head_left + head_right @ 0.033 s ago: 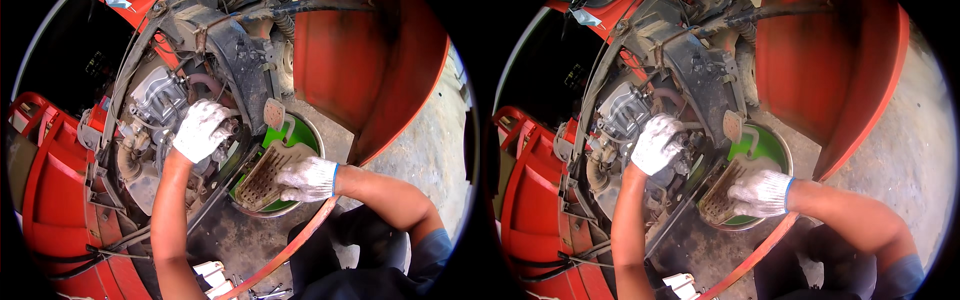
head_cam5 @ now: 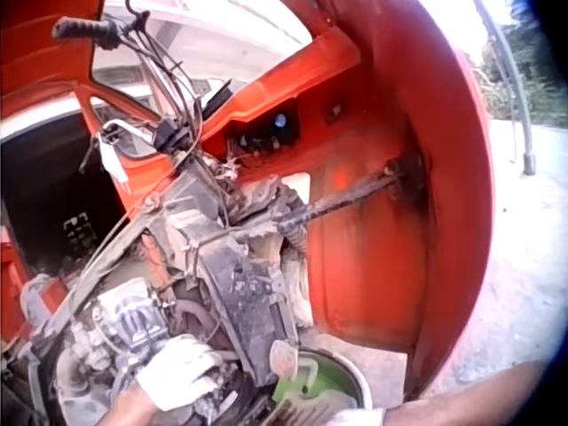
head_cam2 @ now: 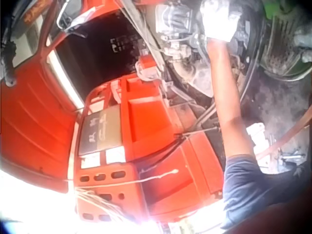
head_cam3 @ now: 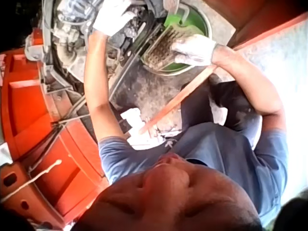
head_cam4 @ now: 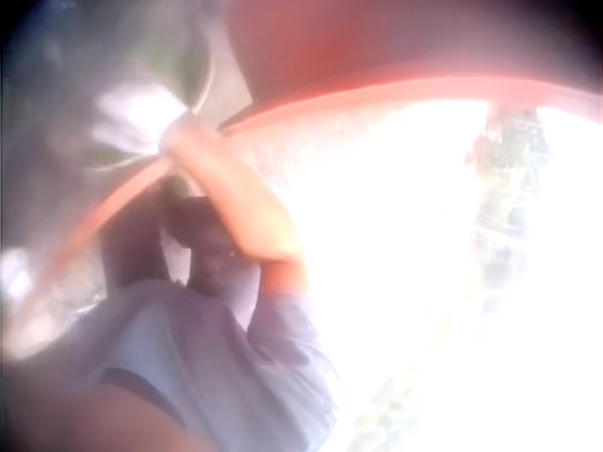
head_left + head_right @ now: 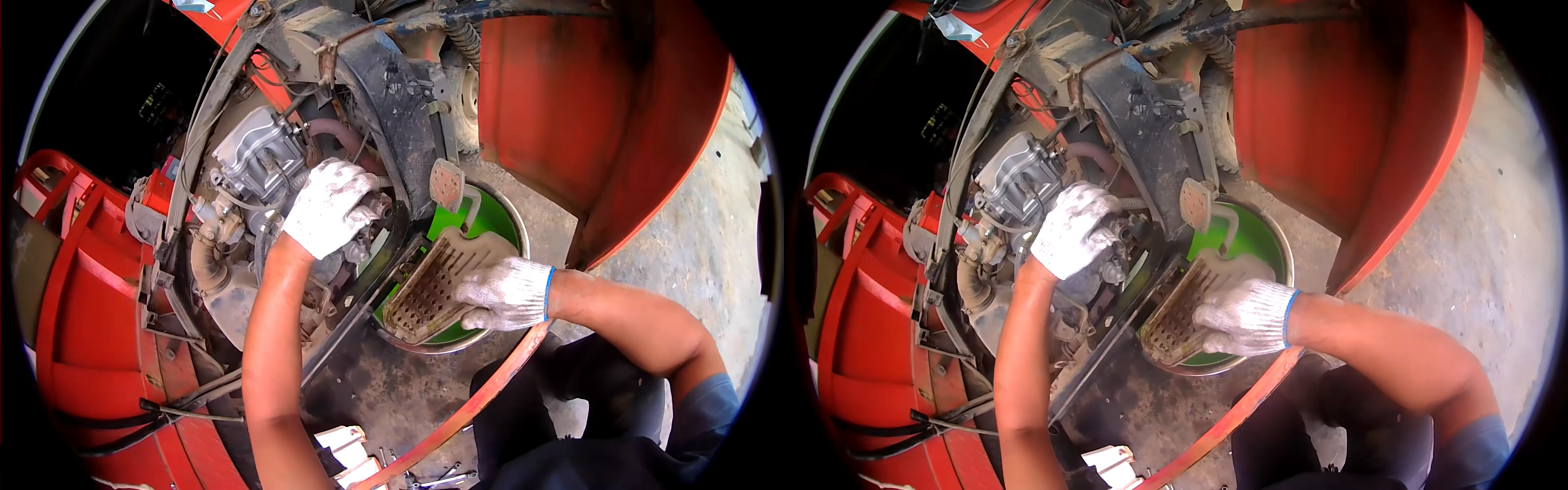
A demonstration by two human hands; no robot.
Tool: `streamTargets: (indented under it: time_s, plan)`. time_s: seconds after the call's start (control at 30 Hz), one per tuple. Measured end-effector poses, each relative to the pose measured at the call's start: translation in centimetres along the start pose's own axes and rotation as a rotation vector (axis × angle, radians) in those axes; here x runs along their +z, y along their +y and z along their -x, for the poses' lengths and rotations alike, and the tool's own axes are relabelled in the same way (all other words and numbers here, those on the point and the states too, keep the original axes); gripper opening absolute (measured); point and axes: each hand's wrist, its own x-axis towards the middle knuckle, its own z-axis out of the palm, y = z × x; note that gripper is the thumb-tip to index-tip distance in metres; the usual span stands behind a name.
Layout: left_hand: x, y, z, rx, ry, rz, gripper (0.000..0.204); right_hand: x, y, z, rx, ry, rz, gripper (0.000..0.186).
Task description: The person drains green liquid from an engine into a basin and uses a screwdriver to work on the internal components of a red three-wheeled vehicle.
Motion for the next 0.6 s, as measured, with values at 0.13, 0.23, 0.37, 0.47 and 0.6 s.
streamTargets:
  time_s: [0.13,0.23,0.37,0.47,0.6]
  plan:
    - [0.8,-1.2,-0.6,-0.014,-0.290,-0.091,0.042,1.0,0.3,1.7,0.045,-0.128,0.023,0.034]
    - [2.1,-1.3,0.3,0.056,-0.441,-0.176,0.040,1.0,0.7,2.9,0.060,-0.129,0.022,0.033]
    - [3.9,-2.2,2.7,0.163,-0.501,-0.244,0.034,2.6,1.8,4.3,0.039,-0.114,0.043,0.031]
    - [4.7,-2.0,2.8,0.190,-0.541,-0.314,0.026,2.8,1.5,4.6,0.016,-0.111,0.124,0.030]
    - [4.0,-0.7,2.6,0.157,-0.614,-0.290,0.021,3.4,1.9,4.6,0.012,-0.119,0.134,0.025]
